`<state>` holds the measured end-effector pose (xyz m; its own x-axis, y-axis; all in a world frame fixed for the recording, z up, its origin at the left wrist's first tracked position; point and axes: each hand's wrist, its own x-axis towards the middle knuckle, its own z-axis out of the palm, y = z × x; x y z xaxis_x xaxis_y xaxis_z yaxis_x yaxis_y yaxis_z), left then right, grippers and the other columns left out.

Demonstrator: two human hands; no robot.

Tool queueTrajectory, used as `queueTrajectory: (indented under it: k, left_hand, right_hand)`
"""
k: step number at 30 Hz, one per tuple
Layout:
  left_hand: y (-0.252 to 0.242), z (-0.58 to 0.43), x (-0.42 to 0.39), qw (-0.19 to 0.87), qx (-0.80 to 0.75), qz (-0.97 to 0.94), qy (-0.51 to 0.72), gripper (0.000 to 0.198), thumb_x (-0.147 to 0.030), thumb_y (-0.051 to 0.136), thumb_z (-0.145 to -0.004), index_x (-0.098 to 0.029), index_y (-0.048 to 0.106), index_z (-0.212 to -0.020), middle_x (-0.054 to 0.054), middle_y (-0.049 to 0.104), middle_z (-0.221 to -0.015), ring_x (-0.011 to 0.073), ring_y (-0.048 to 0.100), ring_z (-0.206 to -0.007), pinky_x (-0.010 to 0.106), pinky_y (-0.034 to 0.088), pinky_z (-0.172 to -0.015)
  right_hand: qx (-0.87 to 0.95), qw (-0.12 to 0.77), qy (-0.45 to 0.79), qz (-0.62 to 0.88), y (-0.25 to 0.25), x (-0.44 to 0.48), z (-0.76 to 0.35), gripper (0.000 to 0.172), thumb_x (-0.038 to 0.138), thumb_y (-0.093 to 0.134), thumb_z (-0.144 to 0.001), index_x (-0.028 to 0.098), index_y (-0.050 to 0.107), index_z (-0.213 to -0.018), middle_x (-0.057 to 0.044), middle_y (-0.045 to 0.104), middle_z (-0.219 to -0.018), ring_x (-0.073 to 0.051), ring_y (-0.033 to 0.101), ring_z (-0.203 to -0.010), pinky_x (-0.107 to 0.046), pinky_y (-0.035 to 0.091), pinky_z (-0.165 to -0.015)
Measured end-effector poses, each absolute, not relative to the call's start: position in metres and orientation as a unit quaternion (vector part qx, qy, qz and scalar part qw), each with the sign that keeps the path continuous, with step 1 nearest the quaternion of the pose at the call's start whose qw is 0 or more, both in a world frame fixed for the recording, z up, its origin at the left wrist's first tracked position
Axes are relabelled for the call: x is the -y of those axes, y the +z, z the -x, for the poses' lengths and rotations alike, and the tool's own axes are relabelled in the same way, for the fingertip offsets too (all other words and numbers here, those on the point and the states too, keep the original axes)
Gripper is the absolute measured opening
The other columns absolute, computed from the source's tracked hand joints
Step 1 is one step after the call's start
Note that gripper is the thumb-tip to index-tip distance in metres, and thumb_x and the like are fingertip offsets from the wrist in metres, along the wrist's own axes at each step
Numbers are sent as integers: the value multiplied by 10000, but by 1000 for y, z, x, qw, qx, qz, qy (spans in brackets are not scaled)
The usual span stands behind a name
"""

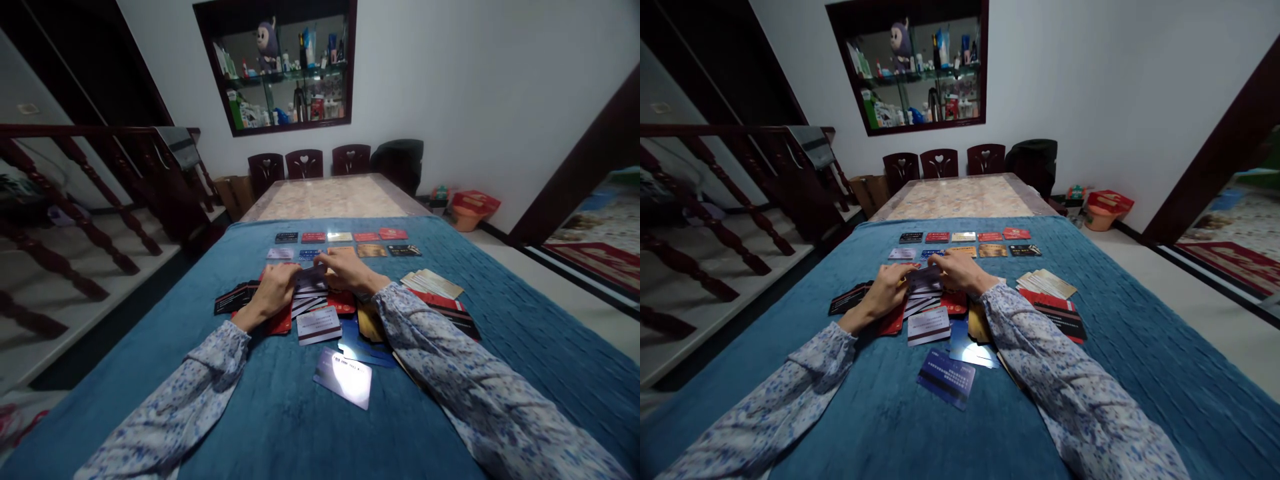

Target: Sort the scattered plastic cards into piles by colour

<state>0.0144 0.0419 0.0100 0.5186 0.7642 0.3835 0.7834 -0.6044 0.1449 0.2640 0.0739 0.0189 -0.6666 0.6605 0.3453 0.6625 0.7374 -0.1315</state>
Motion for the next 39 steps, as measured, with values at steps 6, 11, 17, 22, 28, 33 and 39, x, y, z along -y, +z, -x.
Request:
queueTrajectory:
  k: [6,11,17,22,28,33,39]
  left_hand:
    - [10,-17,-37,35,460,867,-188,383,-114,513,-918,-181,639,-1274,135,720,-1261,306,633,-1167,445,437,-942]
    - [11,-22,-33,45,476,863,-163,442,-131,528,-898,-179,598,-1331,154,675,-1324,326,604,-1228,472,446,-965]
    - [5,-21,-36,23,488,857,-165,510,-178,549,-887,-181,548,-1397,152,635,-1265,328,590,-1221,503,454,-1007]
    - [0,-17,-39,-23,471,860,-195,586,-226,606,-858,-166,524,-1435,150,588,-1261,313,584,-1199,506,456,-1053]
    - [-2,-15,-41,-35,453,864,-217,635,-210,617,-843,-166,502,-1466,141,564,-1275,306,571,-1218,512,442,-1083]
    - [-4,-13,-44,-35,452,864,-220,619,-203,619,-858,-173,510,-1467,147,583,-1280,317,574,-1239,522,451,-1075]
    - [1,-13,-42,-49,461,859,-218,553,-204,646,-878,-144,538,-1418,181,627,-1324,343,576,-1288,557,431,-1115]
  right_hand:
    - [901,148,0,409,19,-68,-256,509,142,612,-835,176,589,-1342,-117,716,-1048,-250,626,-950,-317,404,-820]
    - [895,146,22,420,12,-71,-254,547,138,613,-822,165,561,-1365,-128,735,-1072,-266,660,-981,-349,420,-879]
    - [889,166,46,423,3,-79,-254,539,140,625,-801,154,568,-1337,-138,733,-1124,-260,669,-990,-327,438,-837]
    - [899,186,70,390,6,-78,-259,524,173,621,-802,120,569,-1321,-167,714,-1165,-271,651,-1023,-337,453,-855]
    - [903,213,75,366,8,-80,-262,481,225,656,-788,137,588,-1256,-150,691,-1143,-264,625,-1013,-352,454,-864]
    - [906,212,67,361,10,-79,-263,492,255,696,-771,142,589,-1237,-147,658,-1156,-265,593,-1003,-365,450,-869]
    - [910,208,53,354,9,-82,-266,435,252,695,-788,144,609,-1200,-133,650,-1111,-262,573,-981,-350,431,-845]
